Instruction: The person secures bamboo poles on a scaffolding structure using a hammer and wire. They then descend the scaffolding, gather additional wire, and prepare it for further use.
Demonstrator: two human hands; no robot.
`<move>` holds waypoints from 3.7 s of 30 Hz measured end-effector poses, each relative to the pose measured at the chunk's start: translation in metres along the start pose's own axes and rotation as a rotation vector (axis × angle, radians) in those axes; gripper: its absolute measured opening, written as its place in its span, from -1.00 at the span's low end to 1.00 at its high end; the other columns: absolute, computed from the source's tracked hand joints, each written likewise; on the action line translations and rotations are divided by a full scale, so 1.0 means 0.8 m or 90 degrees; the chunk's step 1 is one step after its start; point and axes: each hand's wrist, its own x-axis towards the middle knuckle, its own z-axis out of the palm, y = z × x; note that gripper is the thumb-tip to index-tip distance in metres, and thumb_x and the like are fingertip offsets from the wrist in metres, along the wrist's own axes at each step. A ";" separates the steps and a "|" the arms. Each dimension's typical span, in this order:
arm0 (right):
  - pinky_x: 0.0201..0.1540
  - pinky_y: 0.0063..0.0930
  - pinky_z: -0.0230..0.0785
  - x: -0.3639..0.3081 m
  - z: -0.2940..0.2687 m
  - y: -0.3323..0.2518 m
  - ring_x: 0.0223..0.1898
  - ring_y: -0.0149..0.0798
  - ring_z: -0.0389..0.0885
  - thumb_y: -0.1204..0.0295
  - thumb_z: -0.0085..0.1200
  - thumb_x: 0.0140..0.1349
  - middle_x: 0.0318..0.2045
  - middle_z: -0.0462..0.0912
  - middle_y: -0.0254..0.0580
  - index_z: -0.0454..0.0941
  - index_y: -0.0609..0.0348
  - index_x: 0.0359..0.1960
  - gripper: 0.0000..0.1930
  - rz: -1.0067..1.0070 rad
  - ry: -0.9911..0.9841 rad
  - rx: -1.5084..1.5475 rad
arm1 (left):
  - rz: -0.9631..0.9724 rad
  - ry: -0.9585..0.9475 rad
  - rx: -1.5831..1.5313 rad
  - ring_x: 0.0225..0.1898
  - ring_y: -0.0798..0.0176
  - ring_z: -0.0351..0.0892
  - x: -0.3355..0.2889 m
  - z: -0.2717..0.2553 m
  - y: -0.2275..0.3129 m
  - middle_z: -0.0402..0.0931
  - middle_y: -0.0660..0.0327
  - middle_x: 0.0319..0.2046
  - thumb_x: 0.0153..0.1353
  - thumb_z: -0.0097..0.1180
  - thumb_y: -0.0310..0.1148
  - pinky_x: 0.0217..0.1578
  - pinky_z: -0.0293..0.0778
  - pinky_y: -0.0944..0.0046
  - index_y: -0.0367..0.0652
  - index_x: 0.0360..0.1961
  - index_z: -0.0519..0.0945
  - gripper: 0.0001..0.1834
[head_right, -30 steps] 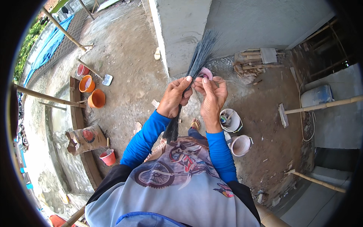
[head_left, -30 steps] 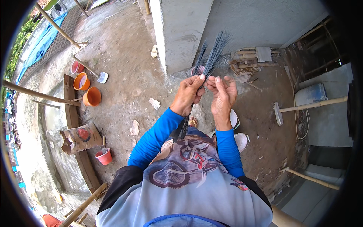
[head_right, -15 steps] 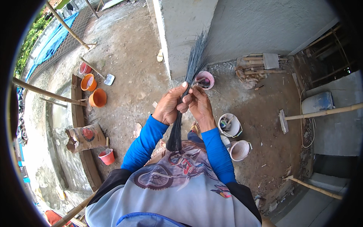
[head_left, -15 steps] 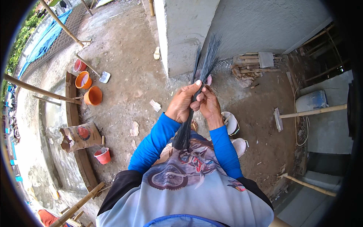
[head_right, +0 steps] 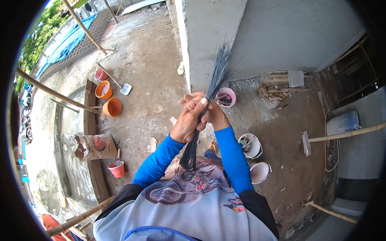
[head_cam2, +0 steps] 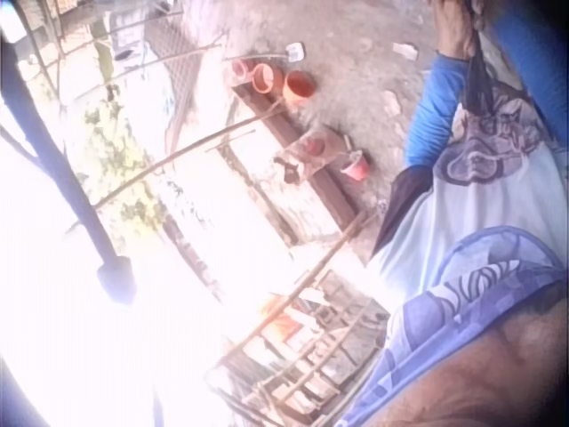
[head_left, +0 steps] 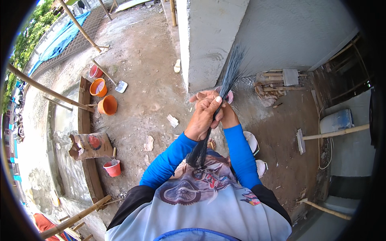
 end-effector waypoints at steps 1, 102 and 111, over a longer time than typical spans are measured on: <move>-0.41 -0.69 0.44 -0.012 -0.001 0.003 -0.36 -0.54 0.63 0.28 0.29 0.31 -0.38 0.69 -0.27 0.49 0.44 0.09 -0.51 -0.005 0.072 -0.062 | 0.021 0.013 0.007 -0.79 0.52 0.16 0.000 0.000 0.001 0.36 0.35 -0.70 0.53 -0.04 -0.10 -0.79 0.03 0.50 -0.15 -0.25 0.53 -0.66; -0.48 -0.58 0.17 -0.066 0.120 -0.039 -0.48 -0.54 0.34 0.45 0.13 0.39 -0.45 0.48 -0.41 0.59 0.34 -0.06 -0.79 -0.495 0.436 -0.510 | 0.279 0.240 0.394 -0.32 -0.04 0.71 -0.001 -0.019 -0.018 0.67 -0.16 -0.33 0.45 -0.04 -0.41 -0.29 0.56 0.10 -0.45 0.25 0.43 -0.57; -0.42 -0.31 0.35 -0.037 0.164 -0.060 -0.44 -0.22 0.50 0.47 0.19 0.34 -0.39 0.52 -0.15 0.61 0.35 -0.08 -0.79 -0.532 0.290 -0.939 | 0.437 0.136 0.452 -0.17 -0.27 0.57 0.004 -0.034 -0.019 0.58 -0.19 -0.18 0.30 0.08 -0.26 -0.13 0.45 -0.07 -0.28 -0.02 0.48 -0.66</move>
